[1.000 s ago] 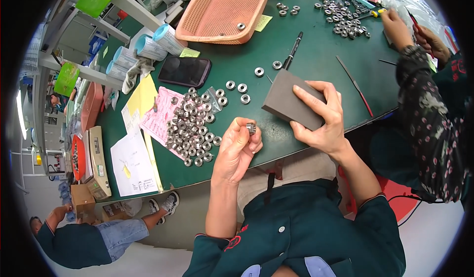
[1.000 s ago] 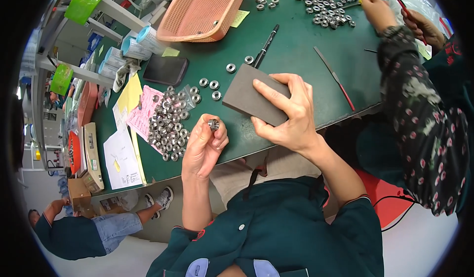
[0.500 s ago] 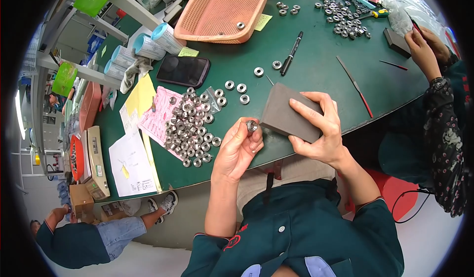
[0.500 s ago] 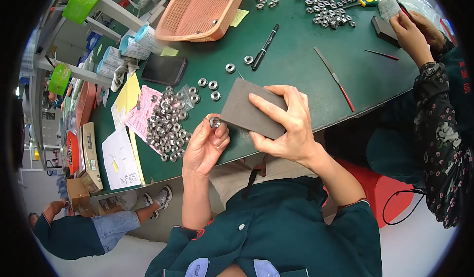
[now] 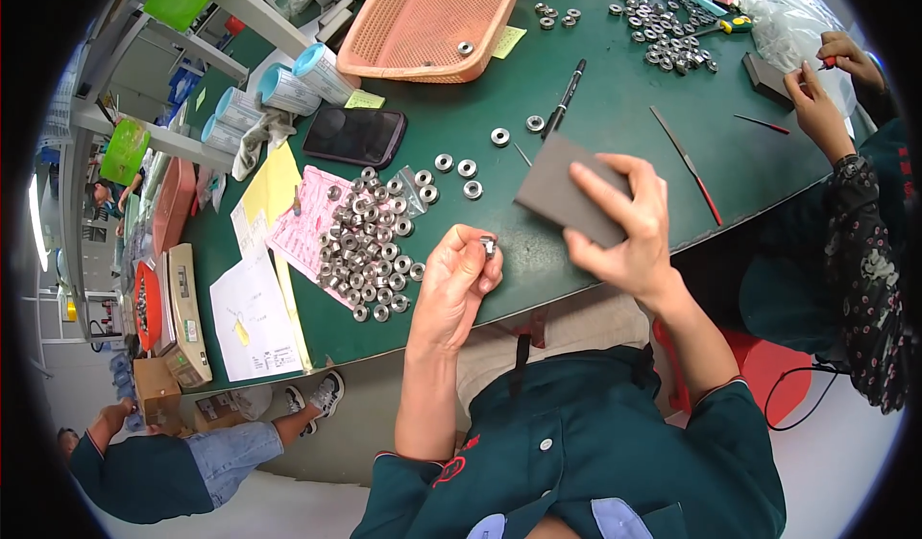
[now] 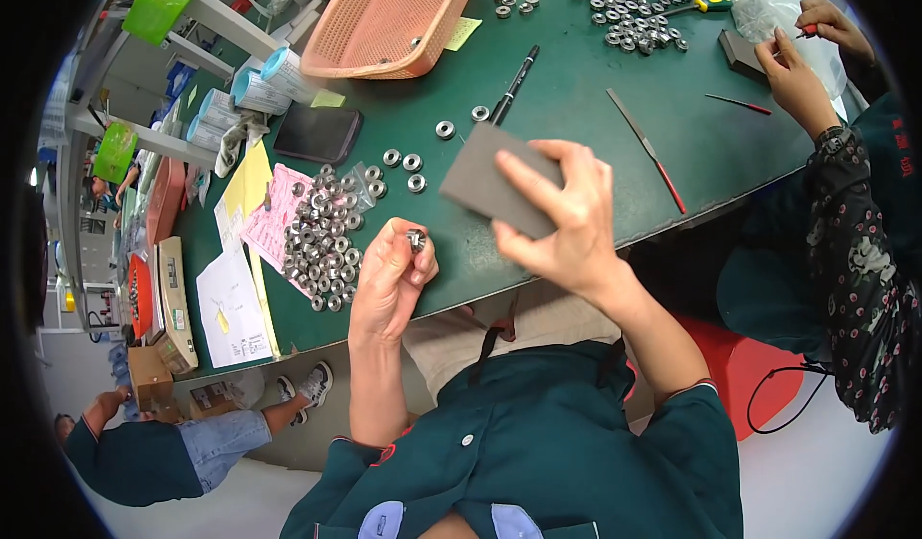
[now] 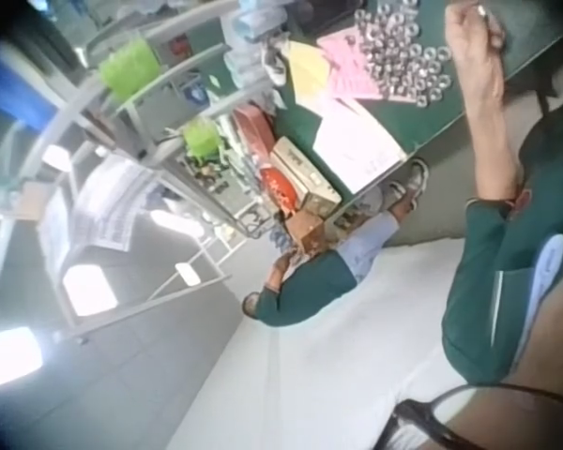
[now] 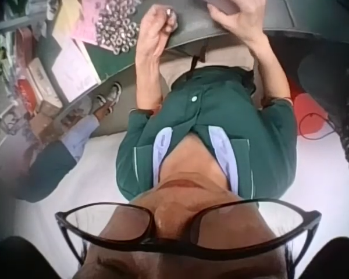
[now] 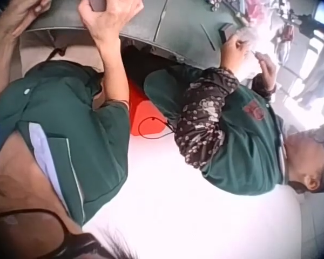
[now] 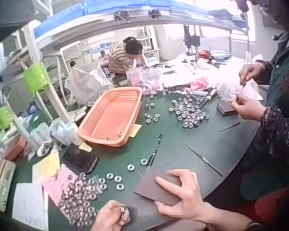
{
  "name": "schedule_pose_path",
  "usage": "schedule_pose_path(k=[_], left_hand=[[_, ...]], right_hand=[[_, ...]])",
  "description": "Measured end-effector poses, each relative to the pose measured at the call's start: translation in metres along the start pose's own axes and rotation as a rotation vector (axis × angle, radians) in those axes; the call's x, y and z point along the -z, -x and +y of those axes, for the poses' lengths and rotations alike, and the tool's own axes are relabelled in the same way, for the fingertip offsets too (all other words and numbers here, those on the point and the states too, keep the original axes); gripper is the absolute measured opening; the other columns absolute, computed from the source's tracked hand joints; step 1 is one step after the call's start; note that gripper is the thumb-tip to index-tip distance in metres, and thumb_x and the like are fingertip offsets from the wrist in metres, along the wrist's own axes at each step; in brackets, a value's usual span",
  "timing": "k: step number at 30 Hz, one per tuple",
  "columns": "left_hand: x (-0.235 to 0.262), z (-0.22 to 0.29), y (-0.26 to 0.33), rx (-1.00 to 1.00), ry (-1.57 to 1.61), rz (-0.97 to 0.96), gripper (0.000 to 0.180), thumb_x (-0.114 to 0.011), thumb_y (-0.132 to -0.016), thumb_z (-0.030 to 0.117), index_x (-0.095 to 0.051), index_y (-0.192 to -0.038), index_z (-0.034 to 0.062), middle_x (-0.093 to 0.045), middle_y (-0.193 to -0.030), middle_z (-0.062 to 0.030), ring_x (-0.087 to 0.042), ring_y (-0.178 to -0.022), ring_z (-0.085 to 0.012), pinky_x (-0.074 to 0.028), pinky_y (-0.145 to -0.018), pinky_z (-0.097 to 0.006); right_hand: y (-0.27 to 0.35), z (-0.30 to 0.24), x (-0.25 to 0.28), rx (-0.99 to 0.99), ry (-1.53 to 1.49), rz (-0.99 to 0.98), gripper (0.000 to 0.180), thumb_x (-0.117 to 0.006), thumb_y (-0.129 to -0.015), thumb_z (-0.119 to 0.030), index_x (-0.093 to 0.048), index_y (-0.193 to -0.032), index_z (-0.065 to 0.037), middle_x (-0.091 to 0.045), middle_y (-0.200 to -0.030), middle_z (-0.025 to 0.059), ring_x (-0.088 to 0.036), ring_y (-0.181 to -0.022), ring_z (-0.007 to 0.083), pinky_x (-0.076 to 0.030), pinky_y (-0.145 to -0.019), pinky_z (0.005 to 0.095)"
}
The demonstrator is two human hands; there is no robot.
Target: The recorder is inspecting and cleaning the interior of small metal bearings using a thin metal pick and a sanding block.
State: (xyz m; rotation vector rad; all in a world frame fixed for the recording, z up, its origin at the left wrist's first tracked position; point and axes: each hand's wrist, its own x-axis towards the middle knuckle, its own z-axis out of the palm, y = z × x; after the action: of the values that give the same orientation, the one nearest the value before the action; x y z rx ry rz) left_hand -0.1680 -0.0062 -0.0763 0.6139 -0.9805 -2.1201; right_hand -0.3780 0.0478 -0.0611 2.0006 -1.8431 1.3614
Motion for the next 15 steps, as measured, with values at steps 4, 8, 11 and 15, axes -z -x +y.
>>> schedule_pose_path(k=[4,8,11,15], left_hand=[[-0.006,0.002,0.002,0.004,0.072,0.060,0.023,-0.051,-0.091,0.024,-0.051,-0.100,0.0023,-0.050,-0.074,-0.0051,-0.040,-0.061,-0.0091,-0.032,-0.055,-0.022],[-0.007,-0.001,0.000,0.046,0.123,0.041,0.018,-0.049,-0.092,0.020,-0.051,-0.100,0.0043,-0.052,-0.077,-0.0054,-0.043,-0.063,-0.0097,-0.035,-0.058,-0.023],[-0.014,-0.004,-0.002,0.070,0.123,0.003,0.017,-0.050,-0.092,0.019,-0.051,-0.100,0.0046,-0.053,-0.077,-0.0058,-0.044,-0.063,-0.0096,-0.037,-0.059,-0.023],[-0.020,-0.006,-0.002,0.014,0.047,-0.013,0.015,-0.053,-0.090,0.017,-0.050,-0.099,0.0049,-0.055,-0.079,-0.0049,-0.047,-0.065,-0.0084,-0.038,-0.059,-0.021]], right_hand=[[0.003,0.017,0.005,-0.151,0.204,-0.040,0.052,-0.069,-0.060,-0.023,-0.060,-0.110,-0.009,-0.050,-0.108,0.0159,-0.049,-0.098,0.0280,-0.033,-0.085,0.0390],[0.001,0.011,0.005,-0.091,0.335,-0.008,0.048,-0.071,-0.064,-0.024,-0.060,-0.109,-0.008,-0.048,-0.113,0.0159,-0.047,-0.102,0.0284,-0.032,-0.088,0.0402],[0.002,-0.013,0.002,-0.069,-0.210,-0.029,0.027,-0.073,-0.062,-0.013,-0.066,-0.087,-0.007,-0.056,-0.085,0.0062,-0.050,-0.080,0.0230,-0.039,-0.069,0.0337],[0.000,-0.036,-0.009,-0.195,-0.540,-0.113,0.014,-0.072,-0.065,-0.009,-0.065,-0.076,-0.003,-0.056,-0.070,0.0051,-0.049,-0.068,0.0194,-0.040,-0.061,0.0312]])
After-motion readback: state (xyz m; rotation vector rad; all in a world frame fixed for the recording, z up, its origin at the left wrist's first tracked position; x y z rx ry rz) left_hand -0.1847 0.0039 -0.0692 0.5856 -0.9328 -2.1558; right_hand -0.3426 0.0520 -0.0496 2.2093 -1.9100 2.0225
